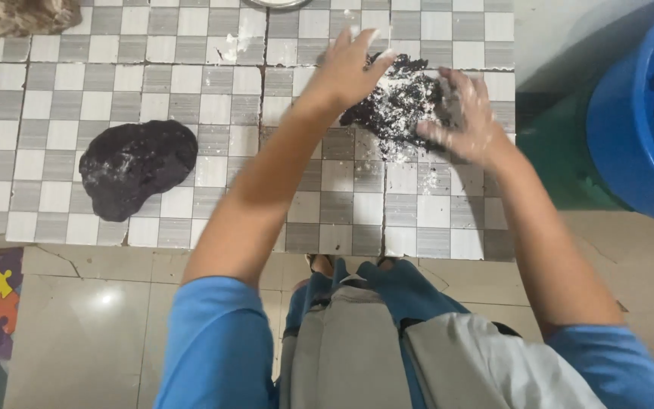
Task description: The person is kneading a dark-colored dough on a tiled surface, periodically adding flour from a bowl to adjust the consistency.
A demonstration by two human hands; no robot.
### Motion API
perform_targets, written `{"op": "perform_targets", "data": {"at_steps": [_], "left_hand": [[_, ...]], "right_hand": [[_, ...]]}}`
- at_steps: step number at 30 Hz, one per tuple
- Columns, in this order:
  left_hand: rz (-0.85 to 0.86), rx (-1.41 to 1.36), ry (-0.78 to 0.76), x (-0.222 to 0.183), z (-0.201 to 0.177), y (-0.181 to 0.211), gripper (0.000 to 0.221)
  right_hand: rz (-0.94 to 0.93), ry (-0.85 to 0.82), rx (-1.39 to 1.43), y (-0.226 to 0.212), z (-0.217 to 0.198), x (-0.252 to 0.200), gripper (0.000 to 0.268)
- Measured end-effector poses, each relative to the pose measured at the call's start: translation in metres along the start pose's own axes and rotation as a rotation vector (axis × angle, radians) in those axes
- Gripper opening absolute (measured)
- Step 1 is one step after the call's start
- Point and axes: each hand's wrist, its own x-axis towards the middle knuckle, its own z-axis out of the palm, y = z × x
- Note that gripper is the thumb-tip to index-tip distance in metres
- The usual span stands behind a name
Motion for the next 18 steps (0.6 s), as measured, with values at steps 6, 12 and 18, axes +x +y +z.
{"op": "perform_targets", "data": {"at_steps": [6,12,18], "left_hand": [[-0.224,-0.247,0.211,0.019,0.057,-0.021,0.069],[0.447,0.008,0.826,-0.079,0.091,-0.012,0.059],[0.183,0.16,0.707,-0.048,0.113,-0.023,0.059]], "right_hand": [[0.306,0.02,-0.23,0.051,0.055,-0.006,0.129],[-0.32,0.242,0.064,0.085,0.071,0.027,0.112],[-0.307,0.314,0.139,0.066,0.103,0.067,0.062]]}}
